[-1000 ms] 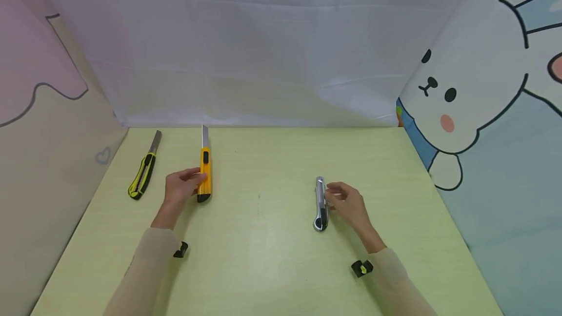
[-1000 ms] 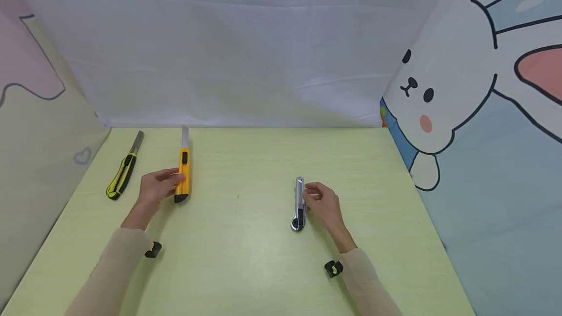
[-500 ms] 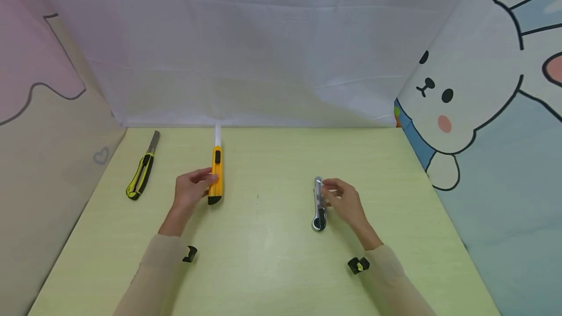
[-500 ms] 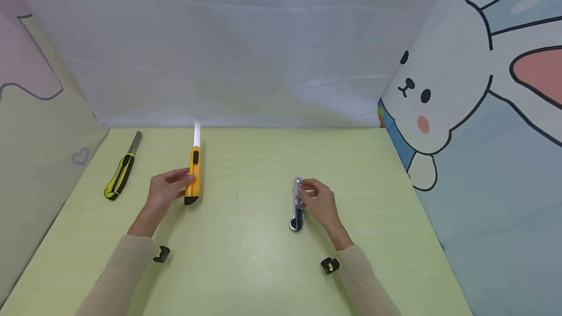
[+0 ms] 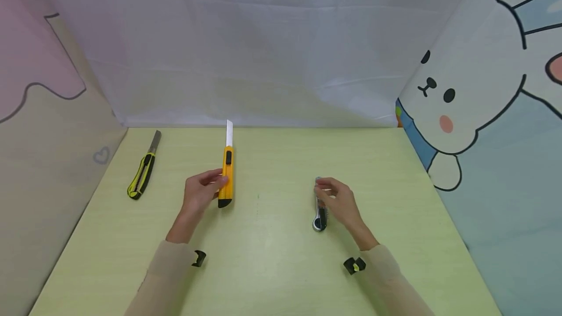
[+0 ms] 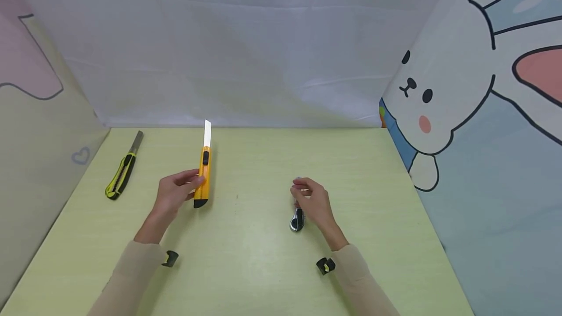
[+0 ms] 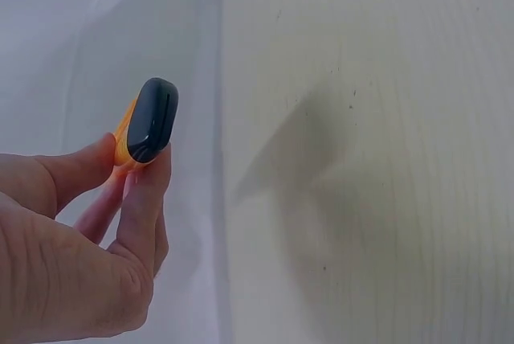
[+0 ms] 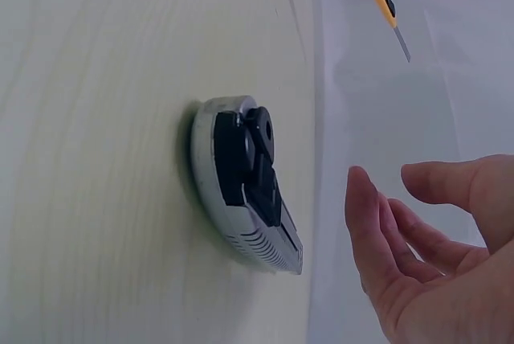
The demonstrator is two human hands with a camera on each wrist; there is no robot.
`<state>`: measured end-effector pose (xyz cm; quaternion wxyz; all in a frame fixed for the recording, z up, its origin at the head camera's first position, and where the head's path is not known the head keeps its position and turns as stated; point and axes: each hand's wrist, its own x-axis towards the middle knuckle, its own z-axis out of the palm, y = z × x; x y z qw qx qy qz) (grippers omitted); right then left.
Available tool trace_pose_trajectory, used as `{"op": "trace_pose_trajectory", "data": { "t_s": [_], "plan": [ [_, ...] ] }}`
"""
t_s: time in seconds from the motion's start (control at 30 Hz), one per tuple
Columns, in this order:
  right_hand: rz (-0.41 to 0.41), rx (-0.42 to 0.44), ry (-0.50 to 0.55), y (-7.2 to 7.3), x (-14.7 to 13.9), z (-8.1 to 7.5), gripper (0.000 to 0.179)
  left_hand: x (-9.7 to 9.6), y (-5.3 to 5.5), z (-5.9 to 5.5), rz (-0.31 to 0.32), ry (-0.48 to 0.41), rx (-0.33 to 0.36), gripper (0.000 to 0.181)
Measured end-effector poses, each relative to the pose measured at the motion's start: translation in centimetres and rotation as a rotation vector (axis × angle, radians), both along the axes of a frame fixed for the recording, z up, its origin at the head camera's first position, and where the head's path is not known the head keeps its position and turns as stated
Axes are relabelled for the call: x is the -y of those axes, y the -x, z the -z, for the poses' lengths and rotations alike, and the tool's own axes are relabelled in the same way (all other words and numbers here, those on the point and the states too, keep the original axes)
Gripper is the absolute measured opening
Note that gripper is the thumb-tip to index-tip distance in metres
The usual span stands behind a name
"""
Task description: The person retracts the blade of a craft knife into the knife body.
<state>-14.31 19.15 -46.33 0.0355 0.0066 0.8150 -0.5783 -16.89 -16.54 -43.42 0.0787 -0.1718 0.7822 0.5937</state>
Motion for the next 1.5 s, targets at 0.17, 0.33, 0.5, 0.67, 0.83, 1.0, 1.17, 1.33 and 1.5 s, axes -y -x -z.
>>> {"op": "trace_pose_trajectory", "data": {
  "t_s": [0.17,0.33,0.5,0.67,0.83,1.0,1.17,1.33,1.5],
  "plan": [
    [-0.011,0.011,0.022,0.0,0.3,-0.2,0.032,-0.9,-0.5,0.1,0.011,-0.025,-0.014,0.042],
    [-0.027,0.016,0.059,0.0,0.6,-0.3,0.032,-1.9,-1.1,0.2,0.016,-0.033,-0.011,0.041],
    [-0.034,0.011,0.065,0.0,0.9,-0.6,0.031,-2.7,-1.5,0.3,0.028,-0.038,-0.009,0.04],
    [-0.046,-0.003,0.074,0.1,1.5,-1.1,0.031,-3.2,-1.8,0.4,0.033,-0.059,-0.013,0.039],
    [-0.057,-0.006,0.084,0.3,2.3,-1.4,0.031,-3.8,-2.1,0.4,0.032,-0.095,-0.009,0.039],
    [-0.057,0.001,0.089,0.5,2.8,-1.5,0.031,-4.6,-2.4,0.4,0.029,-0.121,-0.011,0.038],
    [-0.072,0.001,0.102,0.5,3.2,-1.6,0.03,-5.3,-2.8,0.5,0.029,-0.13,-0.012,0.037],
    [-0.093,0.006,0.135,0.5,3.5,-1.9,0.031,-6.0,-3.2,0.4,0.02,-0.159,-0.013,0.036],
    [-0.103,0.004,0.151,0.6,3.8,-2.0,0.03,-6.7,-3.5,0.5,0.025,-0.183,-0.013,0.035]
  ]
}}
